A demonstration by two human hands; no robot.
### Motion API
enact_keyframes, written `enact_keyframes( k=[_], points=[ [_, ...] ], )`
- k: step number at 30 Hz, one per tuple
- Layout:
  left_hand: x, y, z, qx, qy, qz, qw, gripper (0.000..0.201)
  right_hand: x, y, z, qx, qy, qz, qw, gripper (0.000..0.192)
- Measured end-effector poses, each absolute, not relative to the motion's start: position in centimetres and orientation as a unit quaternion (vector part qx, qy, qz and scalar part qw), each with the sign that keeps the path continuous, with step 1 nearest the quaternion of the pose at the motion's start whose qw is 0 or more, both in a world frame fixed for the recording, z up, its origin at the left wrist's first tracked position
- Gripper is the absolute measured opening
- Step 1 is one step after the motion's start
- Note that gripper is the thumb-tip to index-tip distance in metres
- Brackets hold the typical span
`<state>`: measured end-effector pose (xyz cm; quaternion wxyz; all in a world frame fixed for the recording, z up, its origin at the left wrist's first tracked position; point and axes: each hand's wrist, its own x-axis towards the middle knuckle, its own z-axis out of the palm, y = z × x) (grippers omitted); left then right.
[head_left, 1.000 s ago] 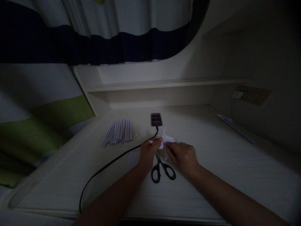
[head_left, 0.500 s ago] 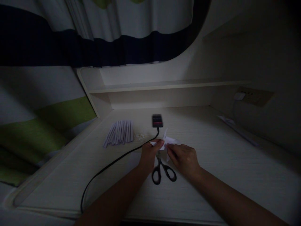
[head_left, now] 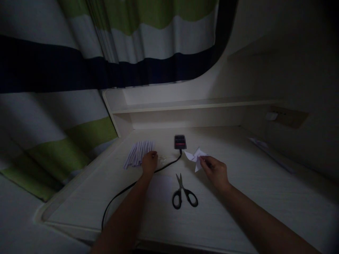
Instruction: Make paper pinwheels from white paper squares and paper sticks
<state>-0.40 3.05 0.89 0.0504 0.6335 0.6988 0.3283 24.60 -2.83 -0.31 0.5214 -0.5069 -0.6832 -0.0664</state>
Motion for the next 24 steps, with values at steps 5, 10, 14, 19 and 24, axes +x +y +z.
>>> enact_keyframes(
  k=[5,10,14,19,24],
  points=[
    [-1.5,5.5,1.6,0.625,0.743,0.239,0.003,0.027,24.7,-2.5,-1.0,-0.499,-0.708,-0.072,0.495,0.027],
    [-1.3,8.2,1.1,0.626,0.764,0.154,0.009,0.021,24.7,-2.8,-0.6,-0.472,-0.735,-0.099,0.477,0.023],
    [-1.2,9.3,0.4,0.624,0.770,0.130,0.016,0.017,24.6,-3.0,-0.1,-0.461,-0.736,-0.117,0.481,0.022],
    [-1.2,9.7,0.6,0.619,0.767,0.168,0.027,0.013,24.4,-3.4,0.4,-0.449,-0.748,-0.129,0.471,0.021],
    [-1.5,9.8,2.2,0.587,0.762,0.265,0.066,0.008,24.3,-3.5,0.5,-0.445,-0.747,-0.123,0.479,0.023]
  ],
)
